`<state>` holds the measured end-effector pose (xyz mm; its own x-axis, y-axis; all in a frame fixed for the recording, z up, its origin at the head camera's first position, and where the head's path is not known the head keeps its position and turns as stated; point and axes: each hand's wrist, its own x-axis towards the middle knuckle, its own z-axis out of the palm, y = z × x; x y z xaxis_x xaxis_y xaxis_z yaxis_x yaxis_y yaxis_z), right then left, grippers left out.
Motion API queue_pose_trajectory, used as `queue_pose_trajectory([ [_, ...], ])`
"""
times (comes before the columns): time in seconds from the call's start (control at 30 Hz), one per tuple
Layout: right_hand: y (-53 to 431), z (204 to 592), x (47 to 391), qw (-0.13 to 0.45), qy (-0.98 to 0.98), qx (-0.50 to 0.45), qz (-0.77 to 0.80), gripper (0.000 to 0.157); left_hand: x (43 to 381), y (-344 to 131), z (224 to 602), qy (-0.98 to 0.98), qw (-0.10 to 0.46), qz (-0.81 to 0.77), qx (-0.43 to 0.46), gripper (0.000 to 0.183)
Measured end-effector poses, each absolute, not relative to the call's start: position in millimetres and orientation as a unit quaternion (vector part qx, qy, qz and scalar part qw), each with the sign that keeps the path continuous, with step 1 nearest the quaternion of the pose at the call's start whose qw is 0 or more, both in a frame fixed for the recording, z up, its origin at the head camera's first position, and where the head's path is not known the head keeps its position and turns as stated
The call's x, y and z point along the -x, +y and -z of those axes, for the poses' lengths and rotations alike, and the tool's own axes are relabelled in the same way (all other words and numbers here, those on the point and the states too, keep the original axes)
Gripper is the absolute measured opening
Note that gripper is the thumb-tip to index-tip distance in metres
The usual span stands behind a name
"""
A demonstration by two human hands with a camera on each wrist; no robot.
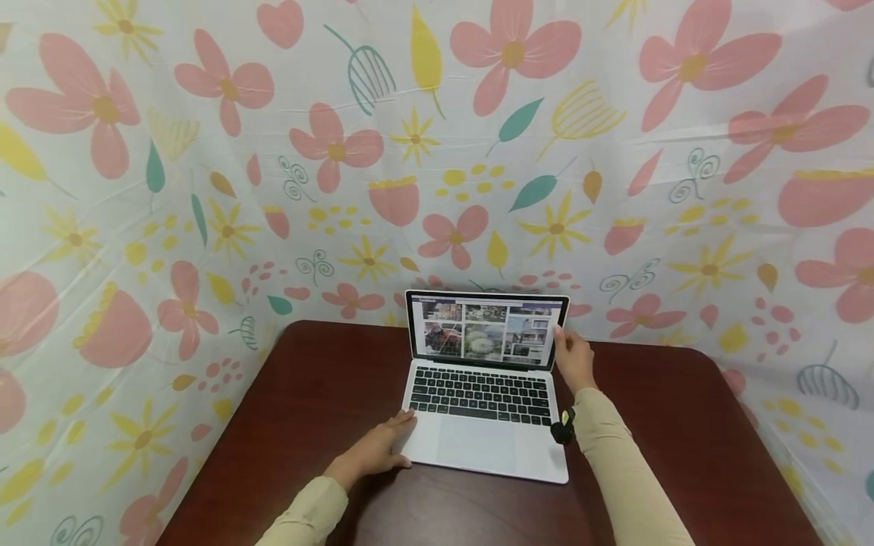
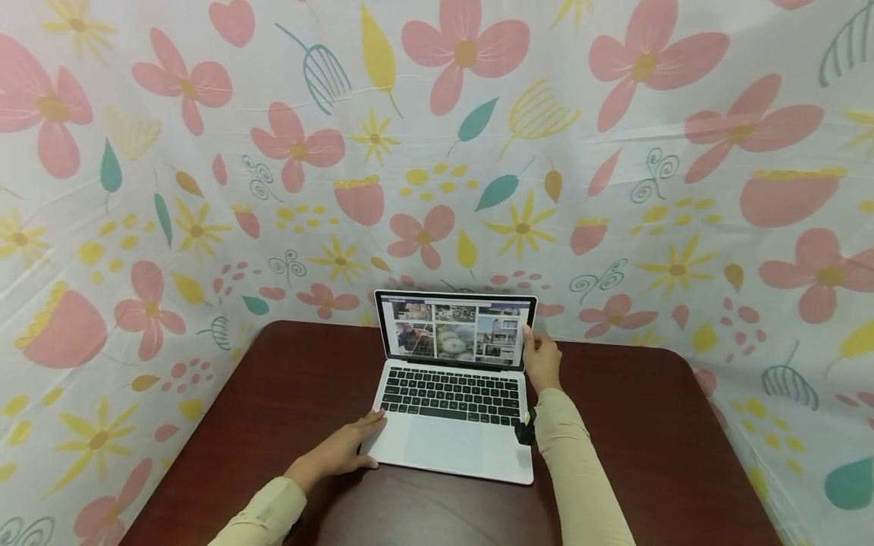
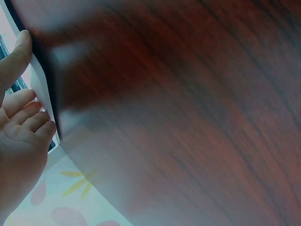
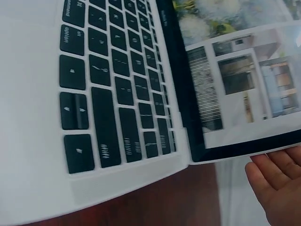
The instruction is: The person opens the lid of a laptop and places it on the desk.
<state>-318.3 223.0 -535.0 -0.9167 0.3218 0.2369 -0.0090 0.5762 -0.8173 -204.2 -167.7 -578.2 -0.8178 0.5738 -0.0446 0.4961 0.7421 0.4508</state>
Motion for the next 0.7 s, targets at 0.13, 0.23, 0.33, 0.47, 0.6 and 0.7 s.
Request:
queue_pose_trajectory([
  [0.13,223.1,544.9,316.0,0.157,-0.866,0.108,-0.463,0.062,204.2,-167.2,578.4,0.930,0.093,-0.214,-0.284,0.076],
  [0.23,223.7,550.9,314.5,0.134,-0.863,0.120,-0.472,0.067,203.9,-166.4,578.3,0.932,0.098,-0.213,-0.276,0.076],
  [0.33,224.6,554.1,314.6,0.111,-0.859,0.130,-0.483,0.074,203.2,-165.5,576.6,0.933,0.100,-0.214,-0.271,0.076],
  [0.47,223.7,555.2,317.3,0.085,-0.858,0.136,-0.488,0.075,204.2,-166.1,574.3,0.934,0.099,-0.210,-0.272,0.076],
  [0.6,225.5,557.9,319.2,0.076,-0.871,0.123,-0.469,0.068,204.5,-165.9,575.0,0.933,0.102,-0.210,-0.273,0.077],
  [0.7,228.4,561.8,319.5,0.071,-0.881,0.108,-0.456,0.065,202.7,-164.3,576.5,0.934,0.101,-0.211,-0.270,0.077],
])
